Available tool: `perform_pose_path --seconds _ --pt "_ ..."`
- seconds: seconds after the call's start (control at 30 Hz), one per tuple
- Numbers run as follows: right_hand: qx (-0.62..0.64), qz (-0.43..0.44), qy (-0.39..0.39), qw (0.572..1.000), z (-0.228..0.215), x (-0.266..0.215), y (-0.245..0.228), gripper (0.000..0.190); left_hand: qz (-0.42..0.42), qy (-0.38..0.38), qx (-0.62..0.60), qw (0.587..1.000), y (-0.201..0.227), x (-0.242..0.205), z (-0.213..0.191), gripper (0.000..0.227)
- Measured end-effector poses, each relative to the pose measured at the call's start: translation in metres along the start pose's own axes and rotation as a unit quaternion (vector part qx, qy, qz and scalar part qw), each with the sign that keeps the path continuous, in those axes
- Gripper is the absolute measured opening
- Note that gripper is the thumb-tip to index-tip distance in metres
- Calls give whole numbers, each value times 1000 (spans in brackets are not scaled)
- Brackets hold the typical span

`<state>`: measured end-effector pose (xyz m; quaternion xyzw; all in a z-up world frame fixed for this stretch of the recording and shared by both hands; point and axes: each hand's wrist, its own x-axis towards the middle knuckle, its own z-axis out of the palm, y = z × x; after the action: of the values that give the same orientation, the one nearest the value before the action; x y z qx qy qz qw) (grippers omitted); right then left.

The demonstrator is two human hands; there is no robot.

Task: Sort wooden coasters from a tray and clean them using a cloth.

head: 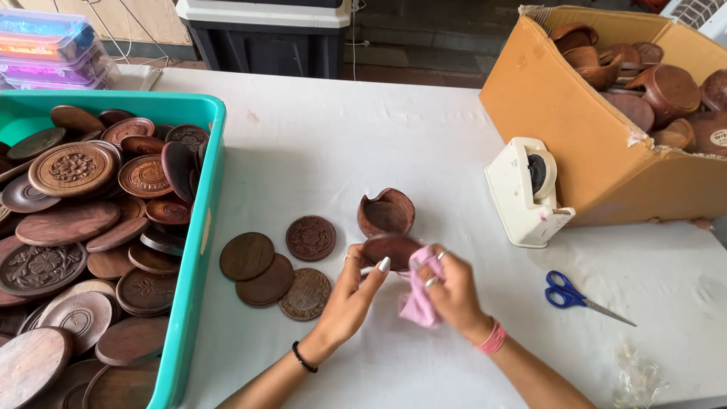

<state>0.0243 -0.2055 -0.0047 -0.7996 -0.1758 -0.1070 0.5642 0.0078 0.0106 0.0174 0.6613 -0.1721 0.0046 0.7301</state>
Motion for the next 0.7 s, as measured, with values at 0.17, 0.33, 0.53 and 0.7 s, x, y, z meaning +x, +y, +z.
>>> perform_pose_path --seconds 0.17,0.33,0.53,0.7 --pt "-57 85 21 995 -10 8 23 31 -76 31 -25 996 -25 9 -11 25" --pt "-106 -39 8 994 -13 17 4 44 -120 56 -140 981 -29 12 -15 26" --pt "-273 -300 45 913 -4 20 -31 36 -181 96 -187 961 -44 16 -25 25" --pt "-411 -429 -3 805 -4 16 6 21 -253 33 -180 950 -31 18 -26 35"
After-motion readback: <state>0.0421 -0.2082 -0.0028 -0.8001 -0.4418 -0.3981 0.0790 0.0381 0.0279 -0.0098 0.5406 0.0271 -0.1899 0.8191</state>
